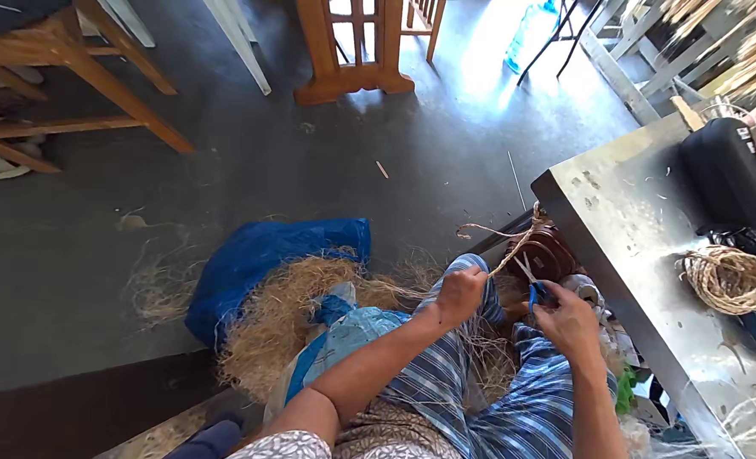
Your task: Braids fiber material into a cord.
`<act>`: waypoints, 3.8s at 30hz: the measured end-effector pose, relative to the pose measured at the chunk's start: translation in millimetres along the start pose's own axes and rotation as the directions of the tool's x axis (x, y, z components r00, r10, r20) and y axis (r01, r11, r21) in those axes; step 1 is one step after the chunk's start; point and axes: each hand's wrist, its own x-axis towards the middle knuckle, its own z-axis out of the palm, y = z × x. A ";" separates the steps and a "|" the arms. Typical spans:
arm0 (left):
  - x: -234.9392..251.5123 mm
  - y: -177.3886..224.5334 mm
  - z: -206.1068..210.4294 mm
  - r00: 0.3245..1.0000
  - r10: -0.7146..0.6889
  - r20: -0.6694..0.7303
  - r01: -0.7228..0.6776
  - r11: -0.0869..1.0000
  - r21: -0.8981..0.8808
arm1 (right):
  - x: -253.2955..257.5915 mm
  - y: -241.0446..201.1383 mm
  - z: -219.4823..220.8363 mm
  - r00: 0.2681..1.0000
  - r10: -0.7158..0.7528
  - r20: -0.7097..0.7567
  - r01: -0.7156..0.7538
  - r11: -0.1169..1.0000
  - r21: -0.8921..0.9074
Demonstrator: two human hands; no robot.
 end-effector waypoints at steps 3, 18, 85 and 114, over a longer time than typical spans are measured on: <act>-0.7 2.4 3.9 0.999 0.048 -0.005 -0.047 0.994 0.095 | 16.4 -9.7 -8.4 0.994 0.003 0.106 0.014 0.987 -0.159; 6.1 1.0 -5.8 0.978 0.130 0.165 -0.167 0.957 0.235 | 54.6 -55.6 -50.6 0.928 0.061 0.368 0.140 0.857 -0.496; 0.6 22.8 5.6 0.920 -0.301 0.251 0.388 0.612 -0.689 | 11.3 -3.0 94.4 0.993 0.016 -0.118 0.045 0.868 0.494; 5.2 19.9 -15.7 0.704 -0.353 0.616 0.610 -0.142 -0.779 | -1.5 23.4 80.4 0.995 0.016 -0.102 0.028 0.906 0.422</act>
